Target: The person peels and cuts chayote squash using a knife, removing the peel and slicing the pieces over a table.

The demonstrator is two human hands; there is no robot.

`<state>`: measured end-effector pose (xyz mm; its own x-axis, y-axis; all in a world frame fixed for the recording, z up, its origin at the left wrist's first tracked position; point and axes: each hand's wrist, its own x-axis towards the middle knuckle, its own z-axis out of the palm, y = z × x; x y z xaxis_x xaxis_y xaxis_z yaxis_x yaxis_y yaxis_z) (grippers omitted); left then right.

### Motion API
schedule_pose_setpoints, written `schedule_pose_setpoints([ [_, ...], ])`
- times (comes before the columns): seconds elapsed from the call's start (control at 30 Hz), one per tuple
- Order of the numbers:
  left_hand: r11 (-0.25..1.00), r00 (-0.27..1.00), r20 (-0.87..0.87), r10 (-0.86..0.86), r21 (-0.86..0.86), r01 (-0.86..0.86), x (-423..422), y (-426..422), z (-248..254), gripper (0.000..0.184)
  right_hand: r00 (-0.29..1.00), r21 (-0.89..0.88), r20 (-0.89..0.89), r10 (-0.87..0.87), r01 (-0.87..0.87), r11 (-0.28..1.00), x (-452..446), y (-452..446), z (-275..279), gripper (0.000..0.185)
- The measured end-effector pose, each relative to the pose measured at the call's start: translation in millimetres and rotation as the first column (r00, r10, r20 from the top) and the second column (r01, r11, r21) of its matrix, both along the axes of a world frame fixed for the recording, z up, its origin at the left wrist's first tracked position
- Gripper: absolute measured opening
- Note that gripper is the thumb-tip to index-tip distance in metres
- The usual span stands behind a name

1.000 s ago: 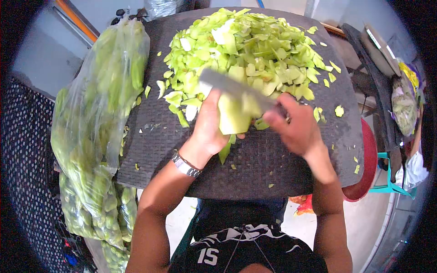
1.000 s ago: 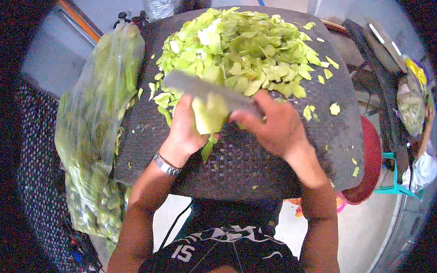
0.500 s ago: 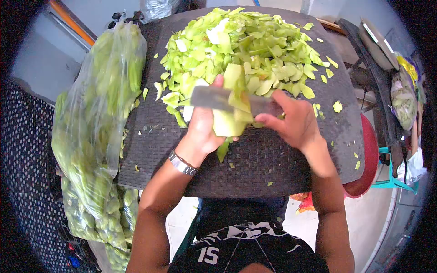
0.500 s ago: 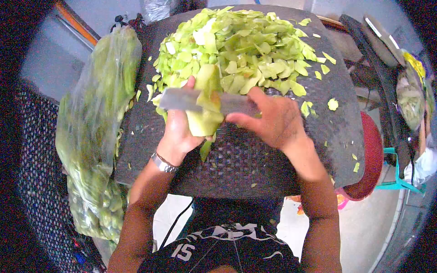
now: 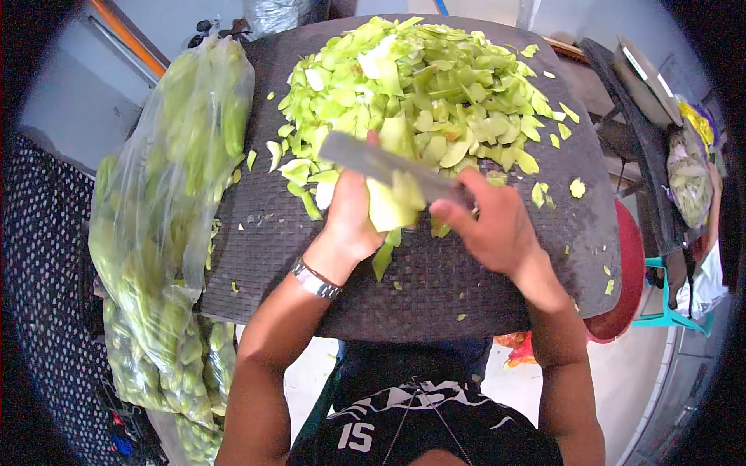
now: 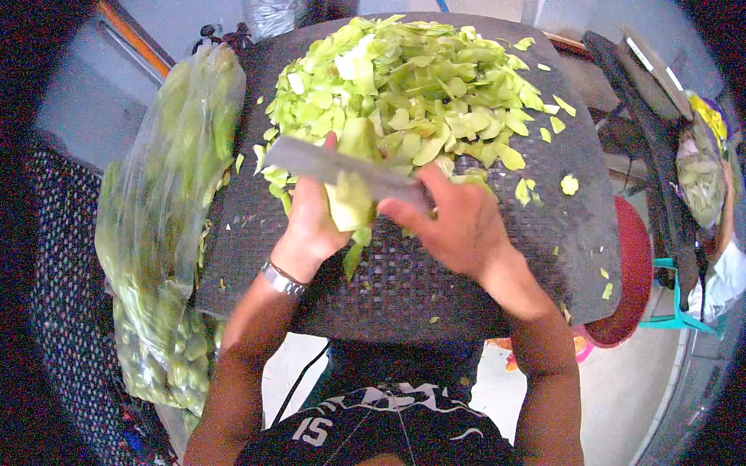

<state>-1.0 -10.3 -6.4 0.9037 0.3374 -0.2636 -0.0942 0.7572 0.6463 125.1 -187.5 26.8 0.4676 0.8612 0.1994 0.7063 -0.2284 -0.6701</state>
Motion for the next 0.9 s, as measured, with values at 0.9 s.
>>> schedule_pose_setpoints([
  [0.9,0.994,0.991,-0.107,0.086,0.076,-0.078,3,-6,20,0.05,0.999,0.001,-0.028,-0.034,0.034,0.999,19,-3,-3,0.055],
])
